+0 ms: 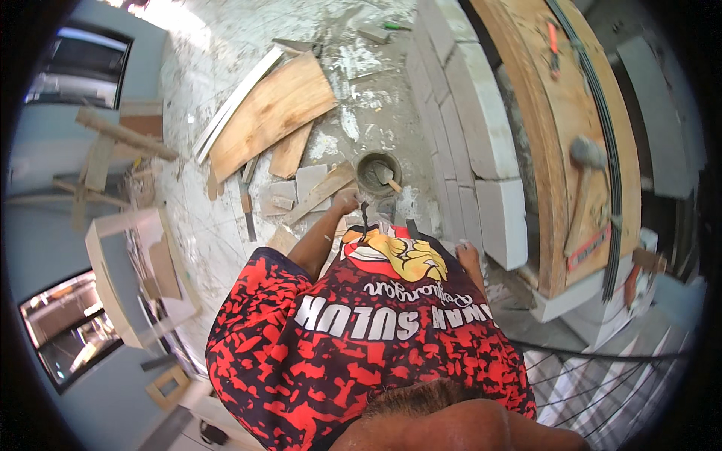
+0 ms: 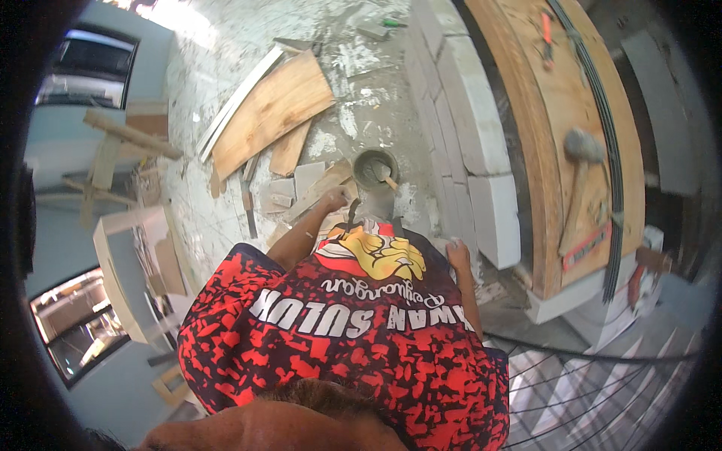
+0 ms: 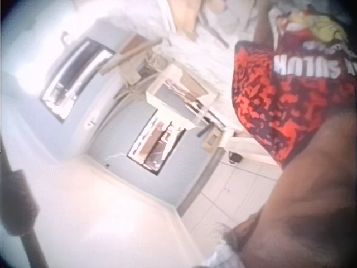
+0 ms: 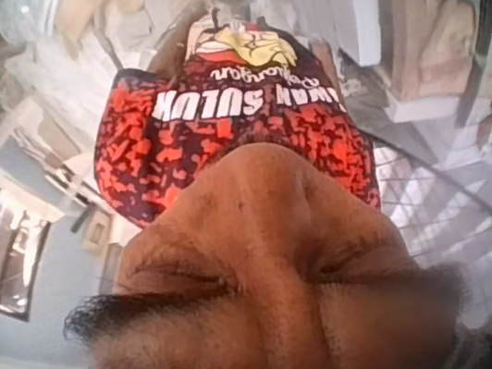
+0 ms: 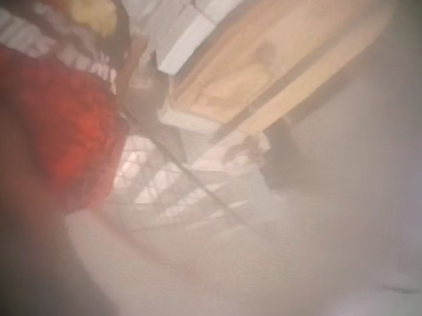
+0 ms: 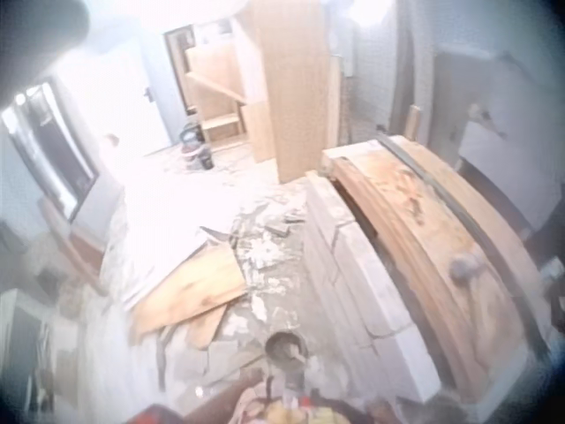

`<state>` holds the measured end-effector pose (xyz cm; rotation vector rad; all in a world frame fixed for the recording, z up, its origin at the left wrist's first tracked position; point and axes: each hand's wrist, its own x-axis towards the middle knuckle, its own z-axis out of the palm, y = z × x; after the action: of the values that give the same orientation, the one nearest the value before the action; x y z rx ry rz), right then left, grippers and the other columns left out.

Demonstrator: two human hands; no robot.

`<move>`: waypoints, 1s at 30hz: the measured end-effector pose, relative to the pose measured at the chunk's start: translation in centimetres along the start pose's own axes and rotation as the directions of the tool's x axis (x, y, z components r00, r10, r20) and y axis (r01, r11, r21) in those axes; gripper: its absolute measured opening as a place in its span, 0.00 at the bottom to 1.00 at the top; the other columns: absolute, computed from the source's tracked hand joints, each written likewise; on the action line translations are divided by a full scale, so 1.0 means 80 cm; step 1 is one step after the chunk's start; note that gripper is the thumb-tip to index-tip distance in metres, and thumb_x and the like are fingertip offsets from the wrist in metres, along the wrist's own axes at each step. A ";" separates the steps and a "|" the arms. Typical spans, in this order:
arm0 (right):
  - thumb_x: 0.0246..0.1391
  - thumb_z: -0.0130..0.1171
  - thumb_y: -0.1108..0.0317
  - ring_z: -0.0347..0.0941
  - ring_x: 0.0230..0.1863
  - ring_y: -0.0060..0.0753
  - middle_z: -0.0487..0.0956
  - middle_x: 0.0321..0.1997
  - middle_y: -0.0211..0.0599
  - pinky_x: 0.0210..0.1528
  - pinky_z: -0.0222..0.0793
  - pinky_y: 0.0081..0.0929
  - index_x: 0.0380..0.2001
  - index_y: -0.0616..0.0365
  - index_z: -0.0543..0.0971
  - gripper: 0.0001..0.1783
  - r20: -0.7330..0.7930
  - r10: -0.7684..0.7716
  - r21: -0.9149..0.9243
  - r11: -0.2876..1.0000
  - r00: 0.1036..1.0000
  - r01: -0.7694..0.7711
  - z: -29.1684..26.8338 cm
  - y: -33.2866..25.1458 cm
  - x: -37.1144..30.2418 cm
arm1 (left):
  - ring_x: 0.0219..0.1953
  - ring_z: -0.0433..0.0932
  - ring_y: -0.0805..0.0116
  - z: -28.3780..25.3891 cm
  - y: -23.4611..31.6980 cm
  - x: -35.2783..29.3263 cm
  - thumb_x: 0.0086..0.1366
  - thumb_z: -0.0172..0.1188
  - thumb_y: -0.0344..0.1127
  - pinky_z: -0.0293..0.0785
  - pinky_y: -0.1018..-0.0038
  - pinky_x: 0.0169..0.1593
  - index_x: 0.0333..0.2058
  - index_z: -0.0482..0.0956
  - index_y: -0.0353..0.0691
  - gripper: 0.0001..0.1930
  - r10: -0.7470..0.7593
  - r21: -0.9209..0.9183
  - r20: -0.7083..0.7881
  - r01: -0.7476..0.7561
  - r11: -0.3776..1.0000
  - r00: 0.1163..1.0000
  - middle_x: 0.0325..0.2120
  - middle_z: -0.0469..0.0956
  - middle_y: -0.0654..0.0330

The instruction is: The person applies mortar from a bucket to concrete blocks, positions them to build a wall, and secures them with a rubber mallet before sawing a block to fit.

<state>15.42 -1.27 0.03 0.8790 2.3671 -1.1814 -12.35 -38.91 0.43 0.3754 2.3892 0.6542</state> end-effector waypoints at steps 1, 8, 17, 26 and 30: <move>0.53 0.53 0.57 0.74 0.42 0.38 0.78 0.41 0.48 0.43 0.69 0.31 0.50 0.64 0.73 0.26 -0.023 -0.050 0.007 0.999 0.998 0.050 -0.006 -0.009 0.025 | 0.33 0.79 0.53 -0.010 -0.012 -0.006 0.44 0.62 0.37 0.74 0.63 0.38 0.29 0.81 0.38 0.12 -0.002 0.025 -0.098 0.004 1.000 0.995 0.29 0.80 0.48; 0.54 0.53 0.59 0.75 0.34 0.26 0.79 0.37 0.41 0.36 0.71 0.25 0.51 0.63 0.72 0.24 -0.024 -0.362 0.132 0.923 0.932 0.362 -0.071 -0.162 0.088 | 0.19 0.75 0.62 -0.013 -0.095 -0.079 0.51 0.59 0.44 0.71 0.64 0.27 0.20 0.80 0.38 0.14 -0.297 -0.325 -0.069 0.260 0.909 0.952 0.16 0.77 0.53; 0.54 0.53 0.55 0.74 0.46 0.51 0.78 0.43 0.53 0.49 0.68 0.35 0.49 0.63 0.73 0.25 0.302 -0.527 0.008 0.835 0.794 0.551 -0.090 -0.299 0.058 | 0.23 0.76 0.52 0.171 -0.179 -0.140 0.58 0.51 0.46 0.70 0.60 0.29 0.27 0.81 0.40 0.16 -0.218 -0.081 -0.214 0.205 0.975 0.952 0.24 0.79 0.50; 0.56 0.52 0.55 0.74 0.48 0.49 0.77 0.48 0.51 0.51 0.68 0.35 0.53 0.61 0.70 0.26 0.143 -0.686 0.120 0.728 0.713 0.676 -0.164 -0.429 0.068 | 0.16 0.72 0.63 0.007 -0.058 -0.062 0.55 0.57 0.39 0.64 0.68 0.19 0.22 0.79 0.40 0.10 -0.523 -0.841 -0.243 0.091 0.534 0.817 0.16 0.75 0.57; 0.57 0.52 0.56 0.75 0.48 0.48 0.77 0.47 0.52 0.50 0.69 0.35 0.54 0.58 0.70 0.25 0.124 -0.664 0.018 0.745 0.738 0.667 -0.180 -0.449 0.073 | 0.16 0.70 0.73 -0.085 -0.032 -0.032 0.60 0.57 0.36 0.65 0.75 0.19 0.33 0.80 0.36 0.10 -0.621 -0.915 -0.169 0.113 0.389 0.765 0.16 0.72 0.63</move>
<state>-13.36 -3.98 26.46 -0.1116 2.6610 -1.3807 -15.00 -44.50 4.94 -0.9093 2.0320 1.7705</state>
